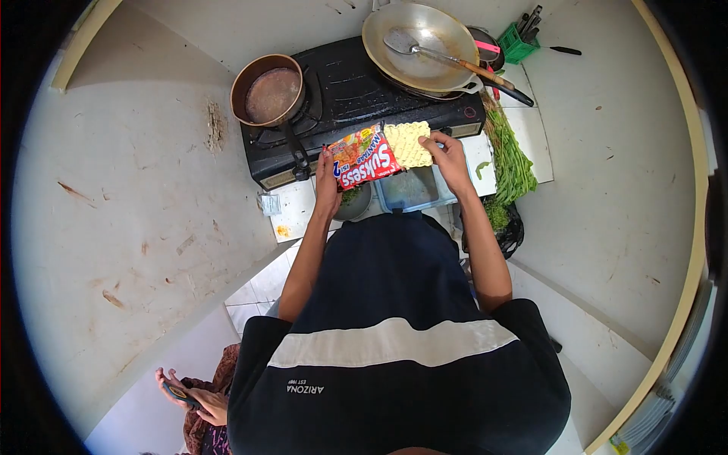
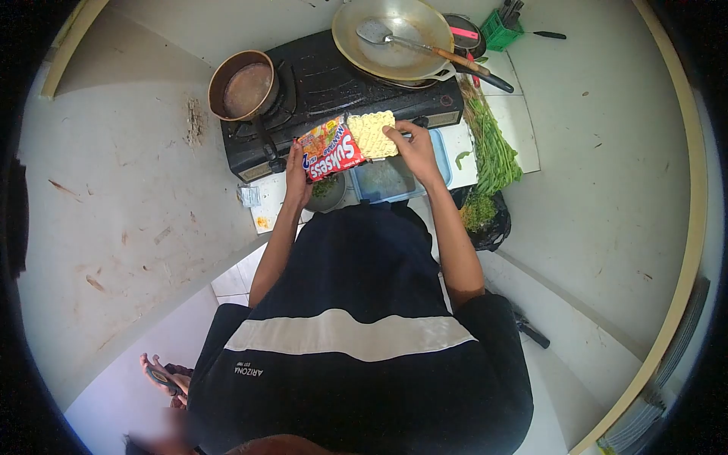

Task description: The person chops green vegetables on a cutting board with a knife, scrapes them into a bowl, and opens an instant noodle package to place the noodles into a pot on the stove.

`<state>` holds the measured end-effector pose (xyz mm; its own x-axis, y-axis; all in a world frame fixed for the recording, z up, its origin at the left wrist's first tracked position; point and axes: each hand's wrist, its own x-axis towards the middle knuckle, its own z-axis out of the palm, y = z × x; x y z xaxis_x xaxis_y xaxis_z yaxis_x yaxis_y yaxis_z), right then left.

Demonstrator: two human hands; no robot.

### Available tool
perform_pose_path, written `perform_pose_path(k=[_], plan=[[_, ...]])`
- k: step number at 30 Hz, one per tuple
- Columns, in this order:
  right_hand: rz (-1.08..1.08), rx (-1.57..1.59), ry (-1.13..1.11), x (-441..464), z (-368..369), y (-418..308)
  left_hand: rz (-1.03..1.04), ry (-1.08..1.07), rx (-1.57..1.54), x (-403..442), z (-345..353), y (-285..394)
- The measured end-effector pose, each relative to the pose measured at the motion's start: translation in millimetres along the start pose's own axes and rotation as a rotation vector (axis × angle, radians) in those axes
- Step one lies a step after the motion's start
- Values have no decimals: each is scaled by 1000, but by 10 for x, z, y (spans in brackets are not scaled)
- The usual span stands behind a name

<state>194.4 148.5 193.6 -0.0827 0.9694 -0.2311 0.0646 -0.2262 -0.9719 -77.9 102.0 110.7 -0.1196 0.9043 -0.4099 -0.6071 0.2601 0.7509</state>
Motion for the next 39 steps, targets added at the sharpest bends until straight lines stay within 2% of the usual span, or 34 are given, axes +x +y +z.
perform_pose_path(k=[8, 14, 16, 18, 24, 26, 27, 31, 32, 35, 38, 39], plan=[[-14, -21, 25, -36, -115, -36, -50, 23, -73, -60, -177, -84], [-9, 165, 73, -41, -33, -65, -138, -17, -89, -271, -213, 26], [-21, 106, 40, -33, 18, -192, -143, -73, -87, -326, -335, 70], [7, 278, 72, 17, 126, -243, -198, -72, -82, -385, -433, 105], [-116, 258, 8, 362, 311, -254, -190, -72, -113, -543, -741, 291], [-131, 188, -21, 500, 365, -244, -276, -95, -223, -601, -866, 368], [-142, 177, 14, 450, 527, -458, -297, -92, -216, -642, -929, 424], [-47, 16, -109, 697, 592, -595, -208, -85, -249, -756, -999, 692], [-79, -6, -99, 768, 679, -627, -200, -83, -250, -755, -1017, 746], [-117, -66, -124, 976, 895, -846, -2, 24, -320, -711, -1010, 961], [-240, -182, -163, 1234, 1156, -1114, 17, 67, -340, -401, -1526, 877], [-268, -220, -173, 1348, 1248, -1168, 64, 92, -337, -417, -1406, 986]])
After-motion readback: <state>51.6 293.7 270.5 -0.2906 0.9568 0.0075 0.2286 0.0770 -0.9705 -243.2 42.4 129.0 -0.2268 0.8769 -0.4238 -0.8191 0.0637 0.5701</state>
